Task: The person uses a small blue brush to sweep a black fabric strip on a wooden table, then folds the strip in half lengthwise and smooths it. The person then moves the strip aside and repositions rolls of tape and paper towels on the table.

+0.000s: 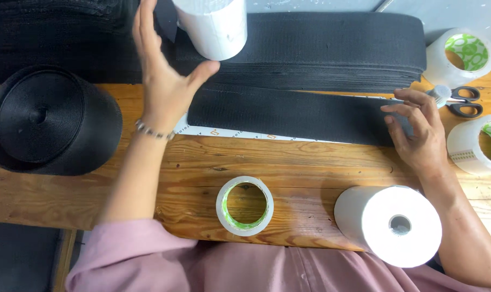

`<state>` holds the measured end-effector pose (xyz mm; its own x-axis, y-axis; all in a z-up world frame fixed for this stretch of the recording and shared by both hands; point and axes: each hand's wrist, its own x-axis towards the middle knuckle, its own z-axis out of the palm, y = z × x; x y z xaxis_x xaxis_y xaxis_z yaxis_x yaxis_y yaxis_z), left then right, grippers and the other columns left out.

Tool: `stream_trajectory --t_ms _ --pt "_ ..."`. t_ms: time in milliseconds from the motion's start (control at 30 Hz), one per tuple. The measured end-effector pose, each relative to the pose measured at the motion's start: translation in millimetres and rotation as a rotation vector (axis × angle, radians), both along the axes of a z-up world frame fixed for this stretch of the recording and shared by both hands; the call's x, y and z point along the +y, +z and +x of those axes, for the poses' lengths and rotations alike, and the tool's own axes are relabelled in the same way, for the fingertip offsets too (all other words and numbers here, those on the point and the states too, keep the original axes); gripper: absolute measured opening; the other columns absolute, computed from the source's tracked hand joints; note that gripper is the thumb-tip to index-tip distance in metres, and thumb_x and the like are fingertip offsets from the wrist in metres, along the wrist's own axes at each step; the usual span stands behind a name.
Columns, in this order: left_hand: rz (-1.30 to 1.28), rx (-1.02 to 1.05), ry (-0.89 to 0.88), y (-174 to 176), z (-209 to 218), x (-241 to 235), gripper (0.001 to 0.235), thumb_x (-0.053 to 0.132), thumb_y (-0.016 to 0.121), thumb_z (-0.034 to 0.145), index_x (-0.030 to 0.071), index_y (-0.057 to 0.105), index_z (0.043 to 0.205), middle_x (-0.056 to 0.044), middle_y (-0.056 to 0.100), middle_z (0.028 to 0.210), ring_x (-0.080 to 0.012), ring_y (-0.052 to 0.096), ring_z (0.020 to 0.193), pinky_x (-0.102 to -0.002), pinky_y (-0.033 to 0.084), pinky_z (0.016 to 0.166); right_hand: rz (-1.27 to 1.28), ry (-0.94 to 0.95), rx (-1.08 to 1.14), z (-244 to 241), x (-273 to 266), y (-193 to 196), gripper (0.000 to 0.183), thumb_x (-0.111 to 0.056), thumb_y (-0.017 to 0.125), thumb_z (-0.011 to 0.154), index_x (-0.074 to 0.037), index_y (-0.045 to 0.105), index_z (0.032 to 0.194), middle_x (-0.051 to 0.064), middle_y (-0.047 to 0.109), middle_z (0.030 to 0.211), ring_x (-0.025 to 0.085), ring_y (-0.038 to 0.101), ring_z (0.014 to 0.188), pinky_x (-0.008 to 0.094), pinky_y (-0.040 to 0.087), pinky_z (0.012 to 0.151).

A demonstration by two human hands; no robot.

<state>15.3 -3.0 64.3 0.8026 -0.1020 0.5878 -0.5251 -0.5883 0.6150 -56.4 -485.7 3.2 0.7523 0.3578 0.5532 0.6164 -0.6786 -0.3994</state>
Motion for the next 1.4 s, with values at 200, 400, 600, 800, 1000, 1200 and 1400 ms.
stream_trajectory --t_ms 200,400,600,800,1000,1200,1400 --pt "-0.030 0.083 0.182 -54.1 78.6 -15.8 0.139 0.069 0.098 0.086 0.011 0.000 0.166 -0.021 0.005 0.177 -0.0358 0.002 0.168 -0.049 0.009 0.143 -0.019 -0.016 0.018 1.8 0.0 -0.2 0.020 0.010 0.061 0.110 0.002 0.066 0.127 0.028 0.053 0.140 0.040 0.059 0.130 0.047 0.049 0.116" --pt "-0.136 -0.035 0.206 -47.1 93.8 -30.2 0.121 0.048 0.110 0.083 0.007 0.024 0.157 -0.016 0.038 0.165 -0.0287 0.038 0.157 -0.037 0.028 0.134 -0.096 0.016 -0.021 12.2 -1.5 -8.2 0.023 0.004 0.064 0.108 0.001 0.064 0.131 0.030 0.056 0.144 0.042 0.056 0.127 0.050 0.049 0.111" --pt "-0.232 -0.142 0.163 -40.5 91.5 -28.6 0.116 0.025 0.116 0.079 0.009 0.031 0.155 -0.013 0.047 0.159 -0.0249 0.047 0.152 -0.035 0.032 0.133 -0.145 0.009 0.002 18.2 -4.5 -16.7 0.031 -0.004 0.068 0.106 -0.001 0.063 0.136 0.027 0.056 0.146 0.041 0.056 0.130 0.051 0.040 0.114" --pt "-0.399 -0.200 0.097 -9.5 58.8 -16.9 0.125 0.007 0.122 0.082 0.011 0.025 0.162 -0.010 0.037 0.169 -0.0194 0.037 0.161 -0.034 0.022 0.143 -0.131 0.005 0.040 17.7 -3.8 -14.0 0.031 -0.006 0.066 0.107 -0.002 0.062 0.137 0.025 0.056 0.147 0.040 0.056 0.129 0.050 0.040 0.117" --pt "-0.118 -0.215 -0.054 36.0 -59.3 4.1 0.076 0.034 0.088 0.082 0.009 0.040 0.135 -0.012 0.043 0.133 -0.0316 0.047 0.128 -0.043 0.040 0.113 -0.122 -0.015 0.064 14.3 -3.5 -8.5 0.027 -0.006 0.064 0.109 0.000 0.064 0.135 0.024 0.056 0.145 0.040 0.057 0.128 0.048 0.041 0.116" --pt "-0.064 -0.052 0.065 -20.8 -147.6 43.8 0.082 0.037 0.083 0.078 0.005 0.038 0.138 -0.017 0.044 0.137 -0.0345 0.049 0.131 -0.047 0.046 0.116 -0.118 0.005 0.073 13.3 -2.1 -7.6 0.026 -0.004 0.063 0.109 0.001 0.064 0.135 0.027 0.057 0.142 0.041 0.057 0.127 0.049 0.041 0.116" --pt "-0.148 0.037 0.351 -56.2 -185.5 60.0 0.084 0.018 0.094 0.062 0.000 0.042 0.126 -0.018 0.045 0.129 -0.0318 0.053 0.123 -0.044 0.044 0.112 -0.146 0.008 0.108 8.2 1.6 3.0 0.024 -0.005 0.063 0.110 0.002 0.066 0.132 0.024 0.061 0.138 0.039 0.059 0.123 0.049 0.043 0.114"
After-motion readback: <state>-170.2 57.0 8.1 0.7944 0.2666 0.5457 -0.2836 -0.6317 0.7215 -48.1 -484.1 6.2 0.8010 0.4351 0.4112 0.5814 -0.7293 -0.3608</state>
